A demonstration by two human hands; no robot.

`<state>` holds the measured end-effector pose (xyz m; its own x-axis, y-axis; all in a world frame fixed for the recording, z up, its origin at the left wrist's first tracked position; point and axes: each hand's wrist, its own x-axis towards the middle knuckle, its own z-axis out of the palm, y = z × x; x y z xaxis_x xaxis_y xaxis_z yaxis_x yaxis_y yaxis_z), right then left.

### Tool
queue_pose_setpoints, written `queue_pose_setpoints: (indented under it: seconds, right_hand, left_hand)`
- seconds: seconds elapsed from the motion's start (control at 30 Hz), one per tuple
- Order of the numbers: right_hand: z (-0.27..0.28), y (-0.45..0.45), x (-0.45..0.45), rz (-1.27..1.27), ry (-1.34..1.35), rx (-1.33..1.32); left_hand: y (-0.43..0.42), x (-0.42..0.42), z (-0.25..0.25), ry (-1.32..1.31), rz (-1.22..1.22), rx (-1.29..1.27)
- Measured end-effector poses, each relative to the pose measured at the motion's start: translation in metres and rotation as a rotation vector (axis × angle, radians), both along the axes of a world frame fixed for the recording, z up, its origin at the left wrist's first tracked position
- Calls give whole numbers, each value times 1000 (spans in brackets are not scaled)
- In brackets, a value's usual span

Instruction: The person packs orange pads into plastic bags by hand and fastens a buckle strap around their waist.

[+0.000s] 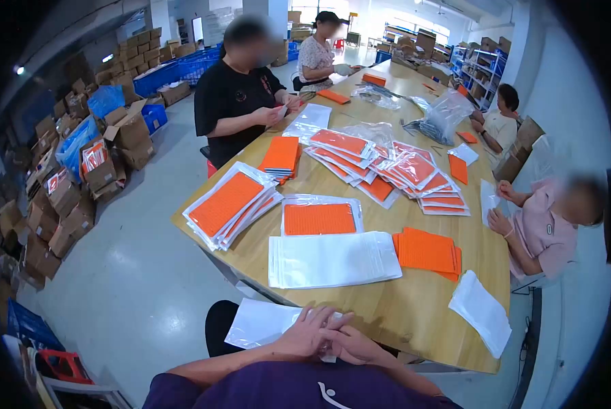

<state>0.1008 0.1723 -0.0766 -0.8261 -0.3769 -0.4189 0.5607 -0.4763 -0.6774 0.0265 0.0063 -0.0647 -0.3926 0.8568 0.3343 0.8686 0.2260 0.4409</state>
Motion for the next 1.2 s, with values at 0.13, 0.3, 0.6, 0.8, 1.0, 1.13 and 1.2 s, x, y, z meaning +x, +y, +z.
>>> queue_pose_setpoints:
  seconds: [0.13,0.3,0.6,0.8,1.0,1.13,1.2]
  right_hand:
    - [10,0,4,88,28,210]
    - [31,10,11,307,355,687]
    - [-9,46,22,486,756,580]
    - [-5,29,12,508,901,813]
    - [-19,23,9,486,1034,1102]
    - [-17,21,6,513,1022,1213]
    - [-13,17,4,463,1021,1211]
  left_hand:
    - [-3,-5,-5,-115,-34,-60]
    - [-29,-16,8,-349,0,-342]
    - [-99,-25,38,-833,-251,-224]
    - [-93,-22,31,-752,-167,-301]
    - [-78,-19,-11,-583,-114,-369]
    - [-63,-17,-12,-416,-76,-425]
    - [-58,-14,-13,-285,-10,-473]
